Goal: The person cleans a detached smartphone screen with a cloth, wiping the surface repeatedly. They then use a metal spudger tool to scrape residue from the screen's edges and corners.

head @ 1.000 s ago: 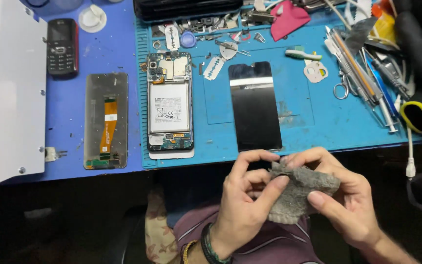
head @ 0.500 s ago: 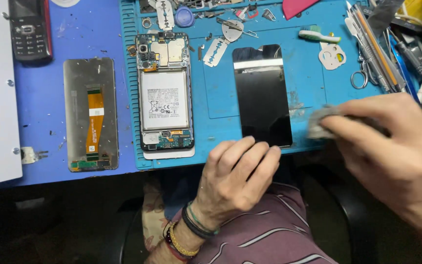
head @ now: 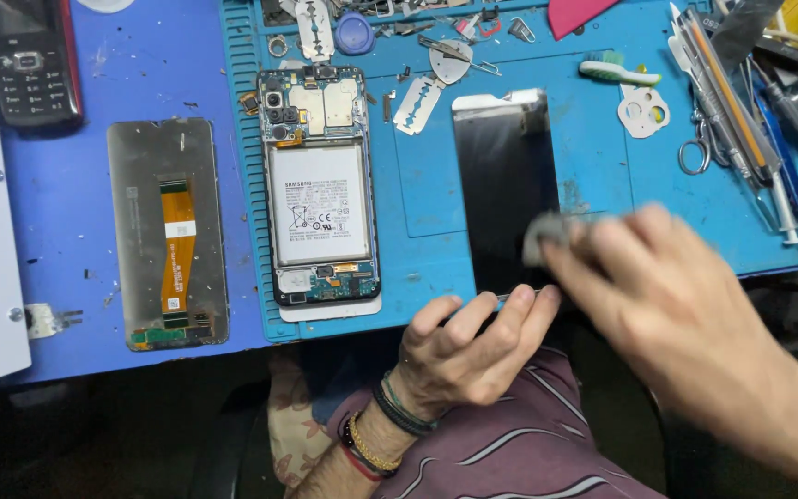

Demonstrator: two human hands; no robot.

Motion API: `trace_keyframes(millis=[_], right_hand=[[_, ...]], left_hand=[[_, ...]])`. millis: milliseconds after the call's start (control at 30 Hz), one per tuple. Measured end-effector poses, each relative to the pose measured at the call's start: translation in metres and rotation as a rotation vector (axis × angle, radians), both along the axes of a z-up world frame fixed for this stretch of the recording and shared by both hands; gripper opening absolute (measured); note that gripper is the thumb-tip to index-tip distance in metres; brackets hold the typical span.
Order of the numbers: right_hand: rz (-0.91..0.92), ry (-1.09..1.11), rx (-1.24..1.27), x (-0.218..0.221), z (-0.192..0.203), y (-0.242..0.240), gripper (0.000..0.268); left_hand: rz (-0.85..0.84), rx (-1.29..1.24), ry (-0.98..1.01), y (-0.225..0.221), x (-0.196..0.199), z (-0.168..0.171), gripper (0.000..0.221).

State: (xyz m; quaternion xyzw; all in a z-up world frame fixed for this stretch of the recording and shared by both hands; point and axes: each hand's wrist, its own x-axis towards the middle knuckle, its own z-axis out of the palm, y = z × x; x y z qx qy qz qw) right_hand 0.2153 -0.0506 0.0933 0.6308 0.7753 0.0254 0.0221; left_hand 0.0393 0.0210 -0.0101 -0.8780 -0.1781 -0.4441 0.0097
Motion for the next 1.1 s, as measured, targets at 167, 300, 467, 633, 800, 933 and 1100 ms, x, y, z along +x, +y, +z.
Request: trace_keyframes(millis=[167,300,467,633,800,933,1100], right_hand=[[-0.016,-0.156,0.101,0.005,-0.007,0.012,0.048],[0.057,0.011,0.081,-0.019,0.003,-0.007,0.047],[-0.001,-0.248,0.164,-0.003,-0.008,0.006,0.046],[0.150,-0.089,0.120,-0.005,-0.005,0.006,0.046],[0.199,0.053,0.127,-0.021,-0.012,0.002,0.041],[0.110,-0.143,0.271,-0.005,-0.015,0.030,0.038],[0.191,-0.025,0.202,-0.005,-0.015,0.032,0.035]], left_hand=[[-0.056,-0.007,-0.025,0.001,-0.002,0.000,0.012],[-0.134,-0.073,-0.035,0.001,-0.006,-0.004,0.001],[-0.166,-0.076,-0.076,-0.001,-0.008,-0.012,0.008],[-0.180,-0.017,-0.100,0.000,-0.013,-0.022,0.006],[-0.138,0.058,-0.062,0.002,-0.020,-0.016,0.010],[-0.062,0.045,-0.059,-0.008,-0.017,-0.019,0.013],[-0.046,0.057,-0.112,-0.007,-0.012,-0.023,0.010]])
